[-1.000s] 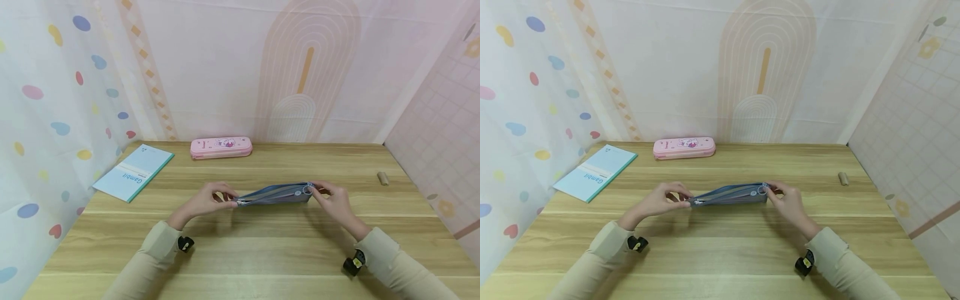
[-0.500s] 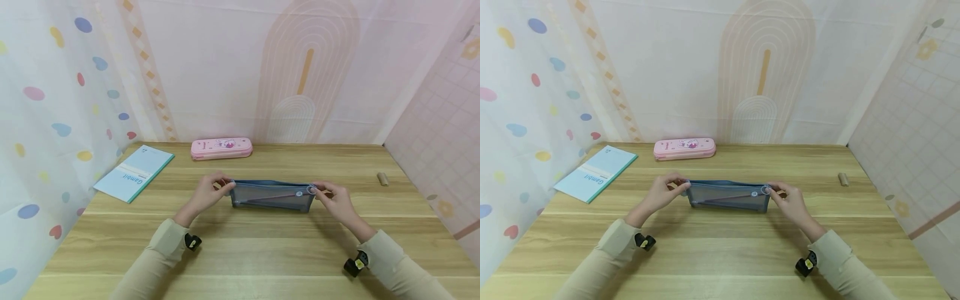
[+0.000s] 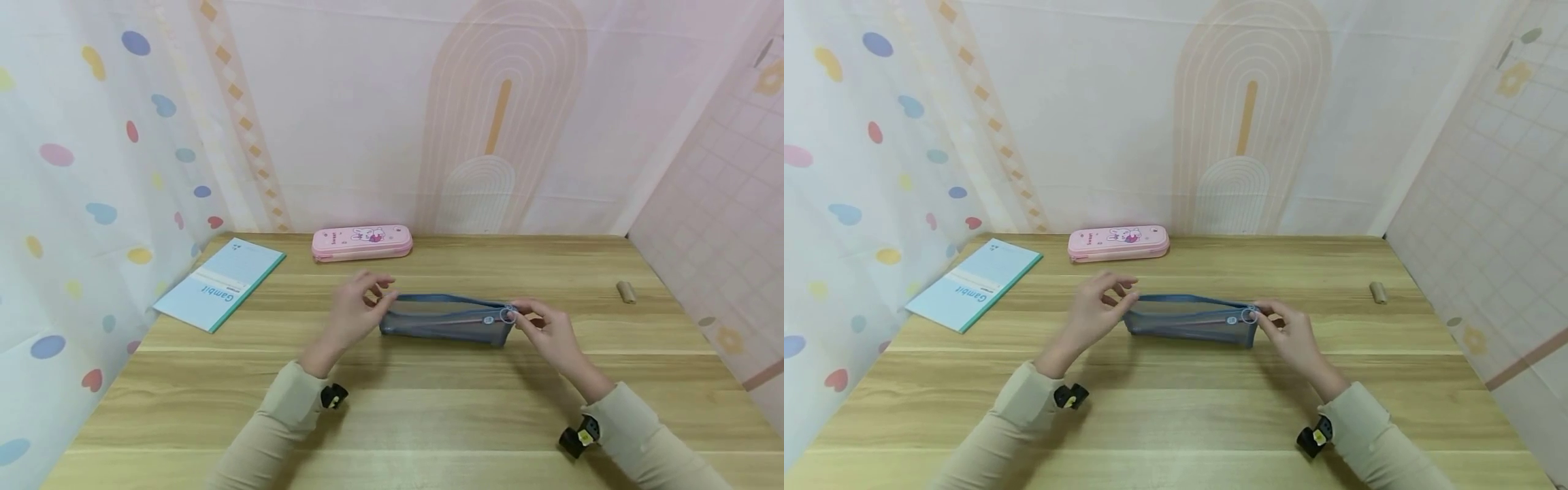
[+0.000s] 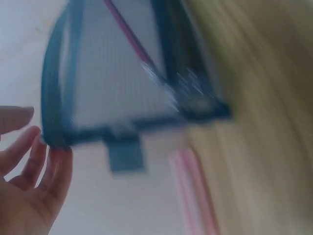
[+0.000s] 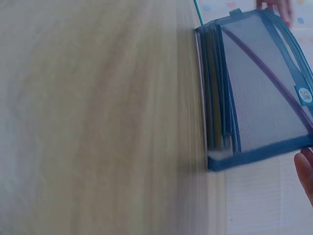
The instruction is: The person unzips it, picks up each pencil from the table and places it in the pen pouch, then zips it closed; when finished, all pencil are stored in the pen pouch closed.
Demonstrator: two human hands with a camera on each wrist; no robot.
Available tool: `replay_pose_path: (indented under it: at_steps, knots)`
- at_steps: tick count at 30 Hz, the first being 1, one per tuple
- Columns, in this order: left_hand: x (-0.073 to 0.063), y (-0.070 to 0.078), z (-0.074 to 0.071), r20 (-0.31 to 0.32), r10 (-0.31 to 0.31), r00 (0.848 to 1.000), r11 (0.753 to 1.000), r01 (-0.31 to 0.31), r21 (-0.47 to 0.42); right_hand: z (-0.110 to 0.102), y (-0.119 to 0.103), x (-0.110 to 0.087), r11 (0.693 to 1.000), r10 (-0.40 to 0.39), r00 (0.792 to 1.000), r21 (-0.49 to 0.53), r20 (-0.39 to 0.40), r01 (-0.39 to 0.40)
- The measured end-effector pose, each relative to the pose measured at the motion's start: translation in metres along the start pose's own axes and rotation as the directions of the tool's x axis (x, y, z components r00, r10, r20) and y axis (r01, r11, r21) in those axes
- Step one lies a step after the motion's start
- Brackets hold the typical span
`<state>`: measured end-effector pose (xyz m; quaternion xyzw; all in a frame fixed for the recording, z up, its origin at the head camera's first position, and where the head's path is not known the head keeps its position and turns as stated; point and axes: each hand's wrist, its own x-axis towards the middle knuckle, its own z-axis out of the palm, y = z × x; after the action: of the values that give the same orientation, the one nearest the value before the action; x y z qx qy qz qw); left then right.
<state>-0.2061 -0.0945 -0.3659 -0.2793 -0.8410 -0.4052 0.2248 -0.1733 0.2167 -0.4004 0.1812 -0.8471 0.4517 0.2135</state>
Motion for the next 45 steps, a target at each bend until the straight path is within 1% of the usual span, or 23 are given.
replay_pose_path:
  at_steps: [2, 3, 4, 7, 10, 12, 14, 15, 18, 20, 21, 23, 24, 25, 28, 30, 31, 33, 36, 40, 42, 45]
  knots:
    - [0.001, 0.015, 0.010, -0.038, 0.097, 0.995, 0.995, -0.096, 0.029, 0.002, -0.001, -0.002, 1.000, -0.009, 1.000, -0.024, -0.020, 0.009]
    - [0.001, 0.022, 0.017, -0.043, 0.141, 0.989, 0.989, -0.139, 0.054, 0.003, -0.001, -0.002, 0.999, -0.023, 0.999, -0.033, -0.031, 0.022]
    - [0.000, 0.030, 0.023, -0.032, 0.170, 0.985, 0.983, -0.167, 0.075, 0.004, -0.003, -0.003, 0.999, -0.034, 0.999, -0.041, -0.041, 0.032]
    - [-0.003, 0.049, 0.045, 0.043, 0.241, 0.970, 0.956, -0.245, 0.164, 0.008, -0.005, -0.005, 0.995, -0.081, 0.994, -0.060, -0.067, 0.077]
    - [-0.006, 0.061, 0.065, 0.132, 0.300, 0.945, 0.915, -0.324, 0.242, 0.012, -0.008, -0.006, 0.988, -0.139, 0.988, -0.071, -0.074, 0.134]
    - [-0.007, 0.066, 0.077, 0.163, 0.341, 0.926, 0.879, -0.375, 0.294, 0.014, -0.009, -0.008, 0.979, -0.191, 0.979, -0.082, -0.073, 0.185]
    - [-0.007, 0.067, 0.087, 0.172, 0.383, 0.908, 0.842, -0.420, 0.339, 0.016, -0.011, -0.009, 0.967, -0.246, 0.967, -0.091, -0.066, 0.240]
    - [-0.007, 0.067, 0.091, 0.165, 0.405, 0.899, 0.825, -0.437, 0.358, 0.017, -0.012, -0.010, 0.959, -0.273, 0.960, -0.093, -0.062, 0.267]
    - [-0.007, 0.066, 0.097, 0.110, 0.470, 0.876, 0.779, -0.470, 0.416, 0.019, -0.015, -0.011, 0.936, -0.345, 0.937, -0.091, -0.047, 0.340]
    - [-0.007, 0.065, 0.099, 0.079, 0.499, 0.863, 0.765, -0.481, 0.429, 0.020, -0.016, -0.012, 0.922, -0.381, 0.924, -0.082, -0.034, 0.377]
    - [-0.007, 0.065, 0.098, 0.067, 0.504, 0.861, 0.768, -0.482, 0.422, 0.020, -0.017, -0.012, 0.916, -0.397, 0.917, -0.077, -0.028, 0.394]
    - [-0.008, 0.065, 0.098, 0.060, 0.495, 0.867, 0.789, -0.477, 0.387, 0.019, -0.018, -0.012, 0.907, -0.417, 0.909, -0.073, -0.016, 0.415]
    - [-0.008, 0.065, 0.097, 0.065, 0.481, 0.874, 0.805, -0.469, 0.364, 0.019, -0.018, -0.013, 0.903, -0.425, 0.905, -0.075, -0.013, 0.423]
    - [-0.009, 0.066, 0.097, 0.069, 0.461, 0.885, 0.824, -0.455, 0.337, 0.019, -0.018, -0.013, 0.900, -0.431, 0.902, -0.075, -0.011, 0.429]
    - [-0.010, 0.068, 0.095, 0.063, 0.384, 0.921, 0.880, -0.386, 0.276, 0.019, -0.019, -0.014, 0.898, -0.435, 0.900, -0.077, -0.007, 0.433]
    - [-0.011, 0.070, 0.094, 0.050, 0.337, 0.940, 0.904, -0.338, 0.261, 0.020, -0.018, -0.015, 0.899, -0.433, 0.901, -0.075, -0.008, 0.431]
    - [-0.011, 0.070, 0.094, 0.044, 0.318, 0.947, 0.913, -0.319, 0.253, 0.020, -0.018, -0.016, 0.901, -0.428, 0.904, -0.074, -0.006, 0.426]
    - [-0.012, 0.071, 0.094, 0.037, 0.291, 0.956, 0.926, -0.291, 0.240, 0.021, -0.018, -0.018, 0.907, -0.416, 0.909, -0.079, -0.004, 0.414]
    - [-0.011, 0.069, 0.092, 0.046, 0.269, 0.962, 0.941, -0.273, 0.199, 0.022, -0.019, -0.018, 0.909, -0.409, 0.913, -0.097, -0.010, 0.406]
    - [-0.008, 0.064, 0.088, 0.075, 0.271, 0.960, 0.954, -0.278, 0.111, 0.021, -0.022, -0.018, 0.911, -0.405, 0.914, -0.099, -0.016, 0.401]
    - [-0.006, 0.061, 0.085, 0.108, 0.275, 0.955, 0.957, -0.283, 0.070, 0.021, -0.023, -0.018, 0.912, -0.403, 0.915, -0.091, -0.015, 0.400]
    - [-0.005, 0.059, 0.080, 0.183, 0.260, 0.948, 0.962, -0.271, 0.035, 0.021, -0.026, -0.019, 0.915, -0.398, 0.917, -0.077, -0.013, 0.396]
